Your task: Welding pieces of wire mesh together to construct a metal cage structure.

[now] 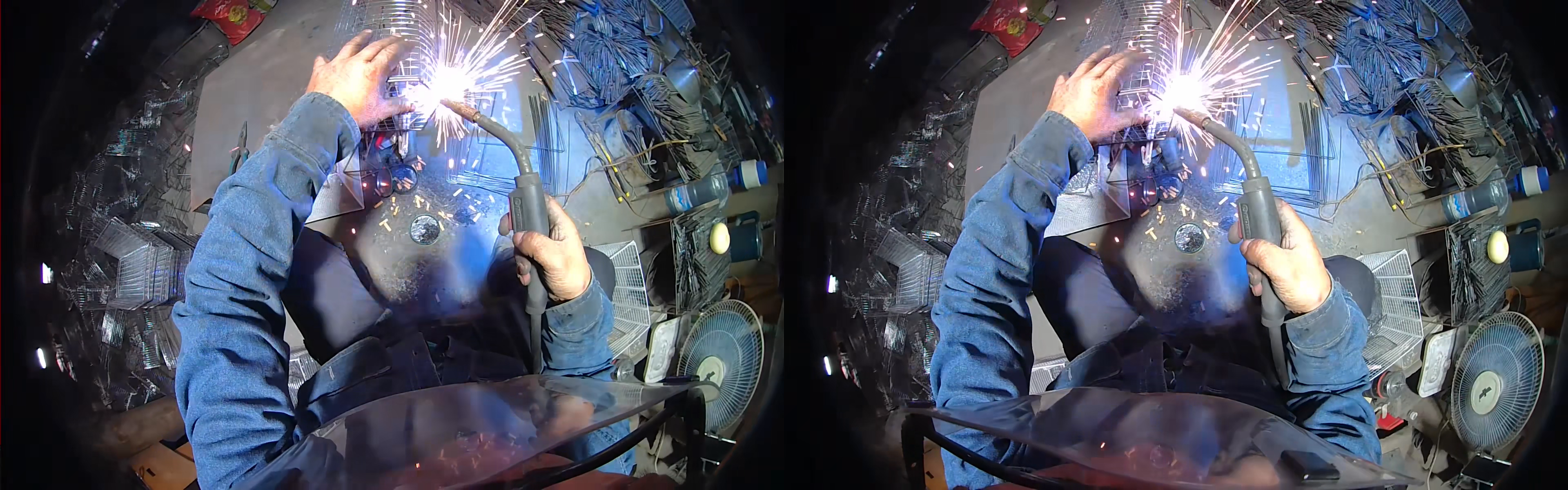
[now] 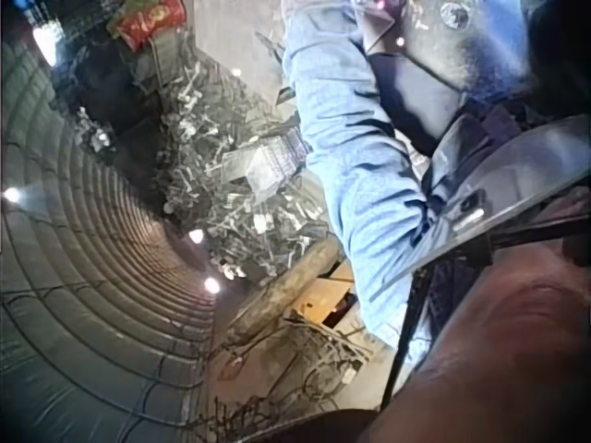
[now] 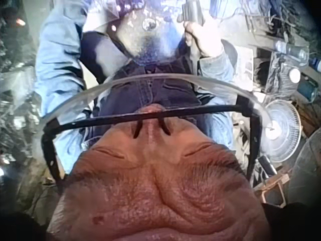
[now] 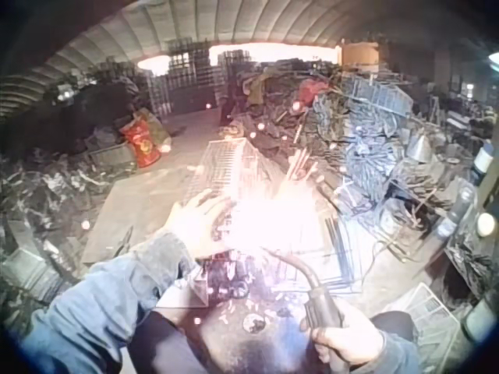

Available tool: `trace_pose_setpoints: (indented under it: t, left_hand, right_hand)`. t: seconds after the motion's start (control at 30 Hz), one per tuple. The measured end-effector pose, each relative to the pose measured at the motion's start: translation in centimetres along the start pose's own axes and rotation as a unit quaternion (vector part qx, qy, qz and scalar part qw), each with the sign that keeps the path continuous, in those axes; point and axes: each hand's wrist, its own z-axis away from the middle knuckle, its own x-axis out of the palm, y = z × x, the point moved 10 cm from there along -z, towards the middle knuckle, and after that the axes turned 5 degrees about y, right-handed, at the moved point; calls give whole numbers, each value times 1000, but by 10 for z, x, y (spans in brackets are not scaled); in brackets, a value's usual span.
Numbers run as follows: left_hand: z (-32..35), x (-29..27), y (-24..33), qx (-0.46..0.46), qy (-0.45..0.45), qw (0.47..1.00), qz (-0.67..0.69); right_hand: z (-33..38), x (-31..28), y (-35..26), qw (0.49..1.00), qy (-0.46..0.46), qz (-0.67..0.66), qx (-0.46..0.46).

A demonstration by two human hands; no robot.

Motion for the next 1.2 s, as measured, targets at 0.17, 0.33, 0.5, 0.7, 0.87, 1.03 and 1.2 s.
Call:
trace_pose_setpoints:
  t: [0.17,0.33,0.5,0.7,0.87,1.03,1.2]
  left_hand:
    - [1,3,-1,8,7,999,32]
    - [4,-6,-2,20,35,999,14]
    - [4,-7,-3,20,38,999,11]
    - [6,-5,-4,13,32,999,1]
    - [5,-5,-5,-4,17,1000,3]
    - [2,-1,-8,0,25,1000,15]
    - [-8,1,19,-33,-63,997,30]
  right_hand:
    - [-3,-2,6,1000,1,13,-3]
    - [-4,1,2,1000,-2,2,8]
    - [-5,-1,5,999,-9,-34,34]
    - [-6,-1,9,998,-12,-50,33]
    - [-8,-3,13,995,-31,-86,37]
    - [-8,-5,7,996,-27,-71,39]
    - [-17,-41,-34,996,14,-75,-48]
